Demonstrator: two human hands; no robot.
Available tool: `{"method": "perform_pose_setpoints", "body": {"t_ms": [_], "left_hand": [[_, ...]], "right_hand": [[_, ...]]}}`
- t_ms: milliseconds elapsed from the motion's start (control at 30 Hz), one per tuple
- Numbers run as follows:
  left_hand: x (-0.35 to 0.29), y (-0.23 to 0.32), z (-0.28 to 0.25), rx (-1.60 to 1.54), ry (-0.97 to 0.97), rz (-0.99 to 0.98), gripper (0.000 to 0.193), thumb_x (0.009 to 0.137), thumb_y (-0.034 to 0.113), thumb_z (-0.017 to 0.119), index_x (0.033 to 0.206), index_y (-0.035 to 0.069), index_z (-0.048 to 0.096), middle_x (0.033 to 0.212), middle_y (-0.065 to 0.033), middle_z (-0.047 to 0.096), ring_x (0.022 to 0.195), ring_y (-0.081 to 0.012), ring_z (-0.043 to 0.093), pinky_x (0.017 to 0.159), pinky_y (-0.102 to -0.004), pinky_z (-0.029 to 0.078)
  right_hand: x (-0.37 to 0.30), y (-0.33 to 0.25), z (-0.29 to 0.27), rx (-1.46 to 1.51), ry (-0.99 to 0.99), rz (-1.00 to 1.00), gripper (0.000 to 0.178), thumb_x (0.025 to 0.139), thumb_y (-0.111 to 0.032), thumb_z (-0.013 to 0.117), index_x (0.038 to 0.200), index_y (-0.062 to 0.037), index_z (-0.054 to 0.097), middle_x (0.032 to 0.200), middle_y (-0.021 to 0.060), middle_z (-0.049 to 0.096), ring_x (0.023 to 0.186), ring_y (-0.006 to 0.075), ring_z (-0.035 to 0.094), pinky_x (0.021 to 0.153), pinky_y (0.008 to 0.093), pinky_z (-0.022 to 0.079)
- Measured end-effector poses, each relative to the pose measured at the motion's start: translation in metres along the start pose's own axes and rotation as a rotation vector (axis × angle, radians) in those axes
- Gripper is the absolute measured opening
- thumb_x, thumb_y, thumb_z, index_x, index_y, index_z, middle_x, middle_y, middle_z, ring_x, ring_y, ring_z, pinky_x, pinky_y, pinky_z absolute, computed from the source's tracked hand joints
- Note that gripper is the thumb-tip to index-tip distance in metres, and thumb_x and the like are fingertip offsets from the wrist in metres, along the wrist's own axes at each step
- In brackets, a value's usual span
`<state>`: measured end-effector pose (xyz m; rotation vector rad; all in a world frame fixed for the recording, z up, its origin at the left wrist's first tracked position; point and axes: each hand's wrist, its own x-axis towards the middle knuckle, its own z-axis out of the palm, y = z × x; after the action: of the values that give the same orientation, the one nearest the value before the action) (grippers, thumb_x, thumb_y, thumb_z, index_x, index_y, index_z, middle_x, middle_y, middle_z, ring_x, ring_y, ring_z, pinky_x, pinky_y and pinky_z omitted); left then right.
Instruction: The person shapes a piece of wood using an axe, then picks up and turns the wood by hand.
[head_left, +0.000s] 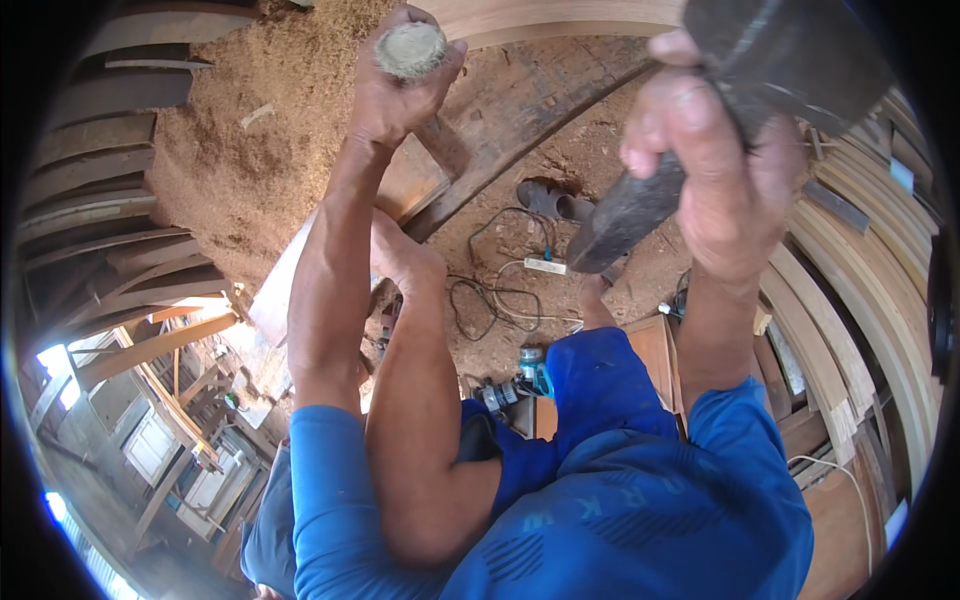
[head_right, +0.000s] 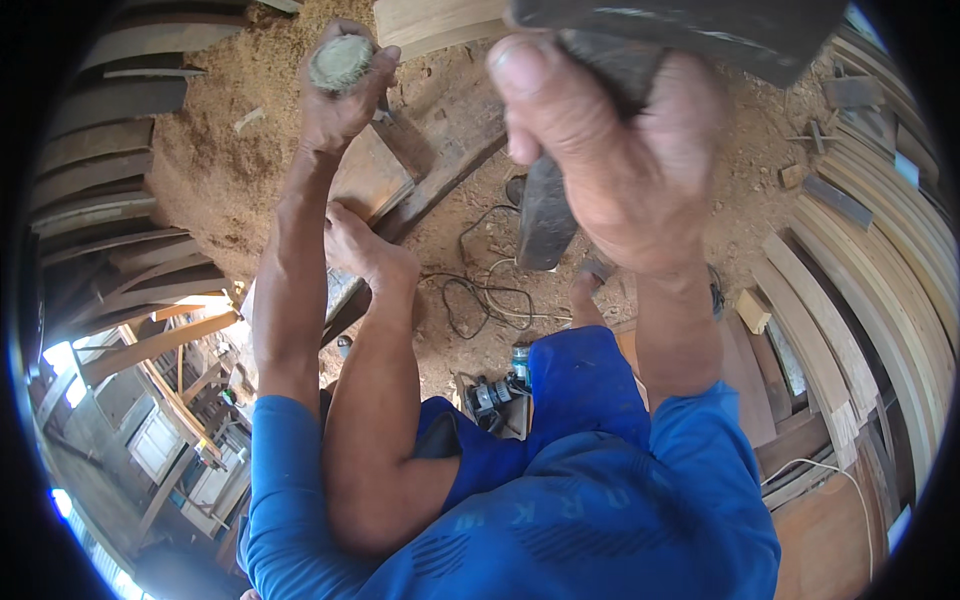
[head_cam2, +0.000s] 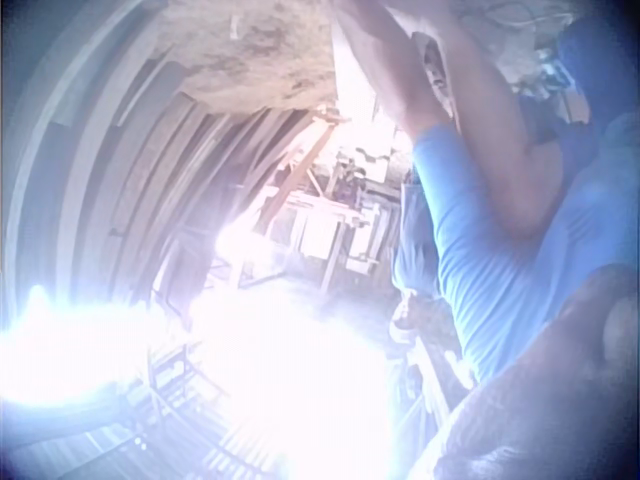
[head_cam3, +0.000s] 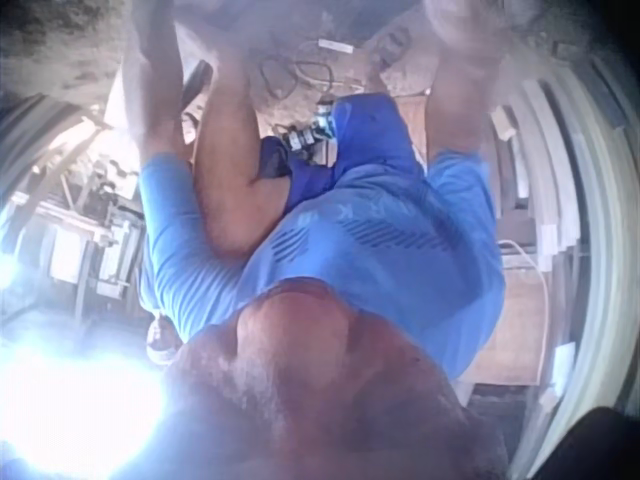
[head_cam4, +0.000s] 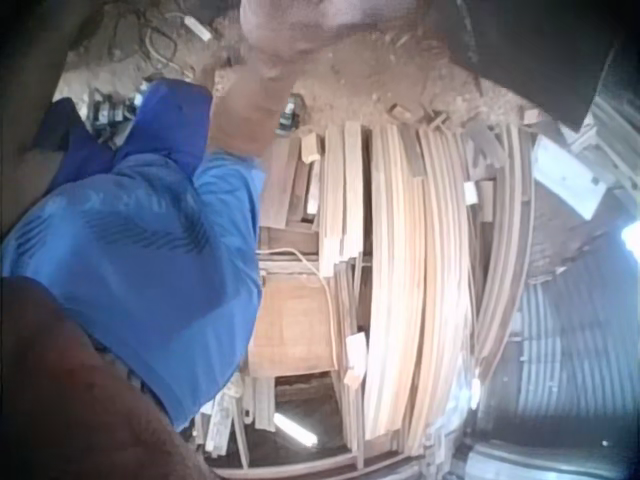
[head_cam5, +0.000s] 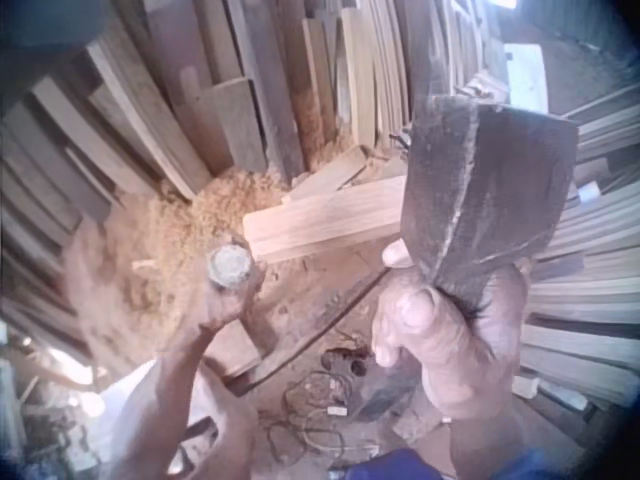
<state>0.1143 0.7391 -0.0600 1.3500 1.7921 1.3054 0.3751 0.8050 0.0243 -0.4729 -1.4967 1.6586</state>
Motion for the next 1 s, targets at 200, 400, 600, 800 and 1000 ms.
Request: {"method": "perform_pose_setpoints", "body": {"t_ms": [200, 400, 600, 800, 1000], "left_hand": [[-0.001, -0.004, 0.000, 0.100, -0.031, 0.085, 0.017, 0.088, 0.013, 0.073, 0.090, 0.006, 0.057, 0.068, 0.0002, 0.062, 0.060, -0.0071, 0.060, 0.054, -0.0228, 0.048], [0.003, -0.006, -0.005, 0.084, -0.029, 0.096, 0.016, 0.089, 0.013, 0.072, 0.092, 0.005, 0.059, 0.069, 0.0002, 0.062, 0.060, -0.0076, 0.061, 0.053, -0.0230, 0.049], [-0.001, -0.005, -0.015, 0.080, -0.088, -0.037, 0.018, 0.086, 0.014, 0.073, 0.096, 0.004, 0.062, 0.074, -0.0033, 0.067, 0.063, -0.0106, 0.064, 0.057, -0.0270, 0.053], [0.008, -0.017, -0.016, 0.377, -0.124, 0.239, 0.025, 0.079, 0.013, 0.075, 0.101, 0.004, 0.067, 0.095, -0.0081, 0.071, 0.091, -0.0168, 0.068, 0.080, -0.0322, 0.054], [-0.012, -0.015, -0.031, 0.253, -0.090, 0.285, 0.036, 0.076, 0.011, 0.075, 0.110, 0.005, 0.067, 0.111, -0.0117, 0.070, 0.099, -0.0232, 0.068, 0.085, -0.0351, 0.054]], "right_hand": [[-0.001, -0.012, -0.009, 0.033, 0.058, -0.172, 0.035, 0.103, -0.019, 0.050, 0.122, 0.0097, 0.054, 0.073, 0.0056, 0.052, 0.062, 0.0138, 0.054, 0.060, 0.0309, 0.048], [0.003, -0.024, -0.009, -0.064, 0.099, -0.190, 0.037, 0.103, -0.021, 0.050, 0.124, 0.0101, 0.053, 0.076, 0.0062, 0.052, 0.062, 0.0140, 0.053, 0.061, 0.0316, 0.048], [0.030, -0.029, 0.040, -0.122, 0.140, 0.109, 0.019, 0.094, -0.018, 0.062, 0.089, 0.0004, 0.063, 0.069, 0.0060, 0.062, 0.058, 0.0138, 0.060, 0.056, 0.0302, 0.049], [0.049, 0.061, 0.040, -1.044, -0.307, -0.098, 0.028, 0.090, -0.026, 0.064, 0.074, -0.0034, 0.060, 0.062, 0.0118, 0.061, 0.053, 0.0243, 0.061, 0.054, 0.0398, 0.053], [0.043, 0.036, 0.064, -1.019, -0.306, -0.082, 0.016, 0.085, -0.017, 0.068, 0.083, -0.0016, 0.066, 0.068, 0.0161, 0.065, 0.064, 0.0304, 0.068, 0.061, 0.0419, 0.055]]}}
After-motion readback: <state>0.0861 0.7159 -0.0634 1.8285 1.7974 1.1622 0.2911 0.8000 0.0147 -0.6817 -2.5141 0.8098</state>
